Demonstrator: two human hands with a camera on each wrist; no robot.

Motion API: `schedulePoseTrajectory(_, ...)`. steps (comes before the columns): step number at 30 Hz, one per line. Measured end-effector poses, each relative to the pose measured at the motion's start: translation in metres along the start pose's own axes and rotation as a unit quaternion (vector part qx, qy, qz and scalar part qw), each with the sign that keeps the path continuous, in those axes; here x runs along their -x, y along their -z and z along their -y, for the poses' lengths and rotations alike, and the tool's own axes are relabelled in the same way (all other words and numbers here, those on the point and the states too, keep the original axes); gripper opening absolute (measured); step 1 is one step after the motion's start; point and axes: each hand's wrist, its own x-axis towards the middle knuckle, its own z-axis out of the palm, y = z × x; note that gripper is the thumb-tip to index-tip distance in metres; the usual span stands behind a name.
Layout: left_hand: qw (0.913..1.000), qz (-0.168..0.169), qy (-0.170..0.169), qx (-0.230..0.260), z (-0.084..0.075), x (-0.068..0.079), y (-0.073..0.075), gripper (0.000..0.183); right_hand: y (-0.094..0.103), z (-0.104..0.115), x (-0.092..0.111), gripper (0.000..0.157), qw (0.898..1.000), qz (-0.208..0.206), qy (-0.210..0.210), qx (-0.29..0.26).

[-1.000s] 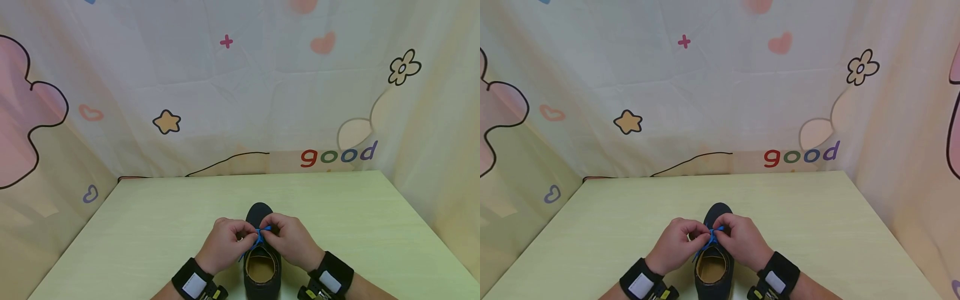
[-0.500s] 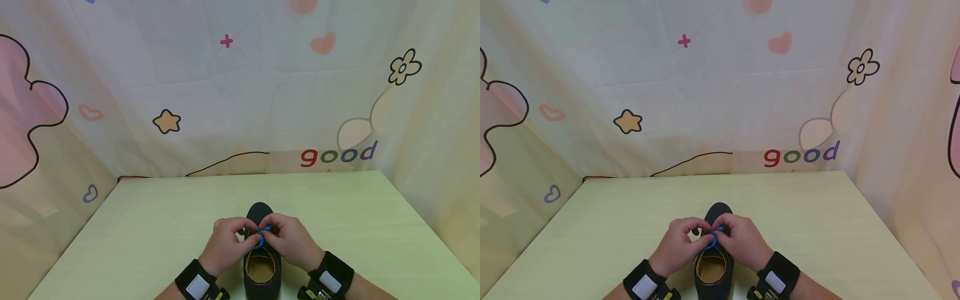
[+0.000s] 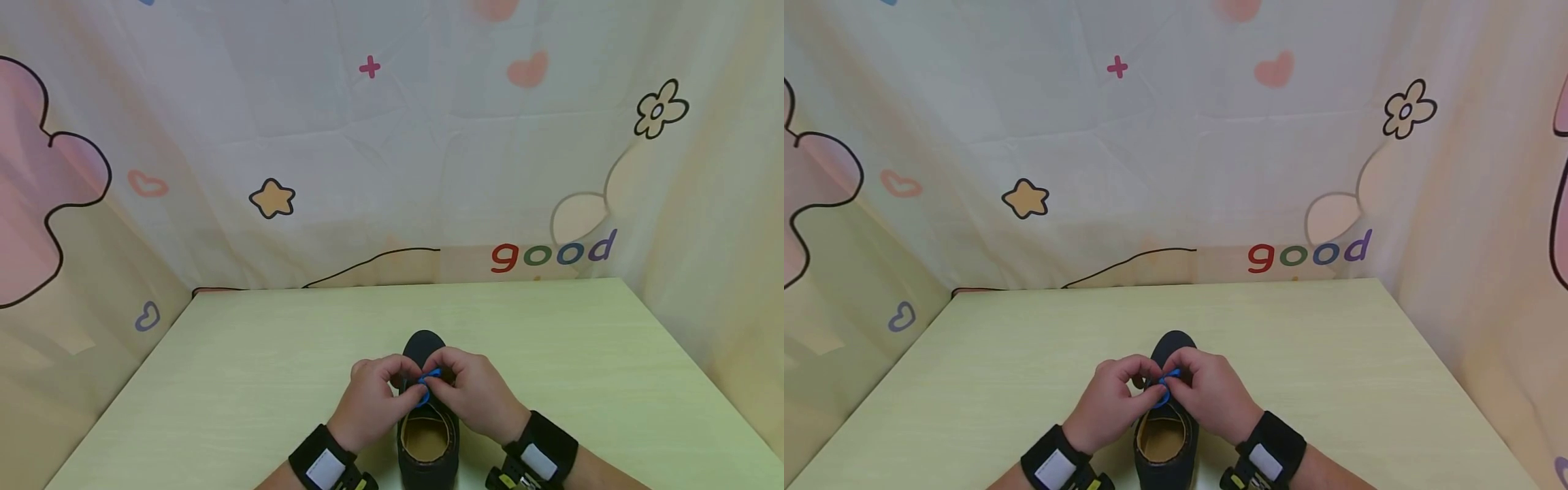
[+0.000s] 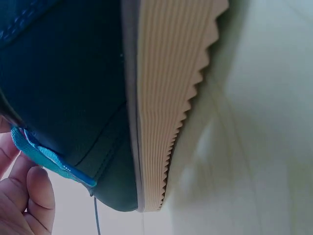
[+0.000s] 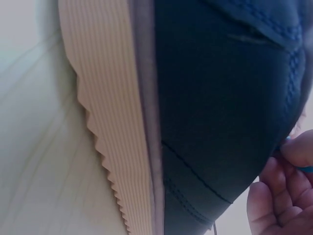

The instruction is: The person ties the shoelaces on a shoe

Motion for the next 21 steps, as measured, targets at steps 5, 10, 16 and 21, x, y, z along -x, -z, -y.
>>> schedulePoseTrajectory(5,0.9999,0.002,0.014,0.002,-0.0006,-0.0006,-0.0003,0.006,-0.0007,-0.0003,-0.0001,0.013,1.000,0.000,0.006,0.007)
schedulePoseTrajectory(10,0.9998,-0.002,0.021,0.004,-0.0009,-0.0008,-0.0011,0.009,-0.0012,0.0005,-0.0002,0.014,1.000,-0.003,0.014,0.018)
schedulePoseTrajectory(16,0.9997,-0.011,0.023,0.004,-0.0011,0.0000,-0.0030,0.012,-0.0014,0.0014,-0.0002,0.015,1.000,-0.005,0.009,0.026)
schedulePoseTrajectory(21,0.9995,-0.015,0.026,0.006,-0.0006,0.0006,-0.0053,0.013,-0.0007,0.0014,0.0004,0.015,1.000,-0.005,0.004,0.012)
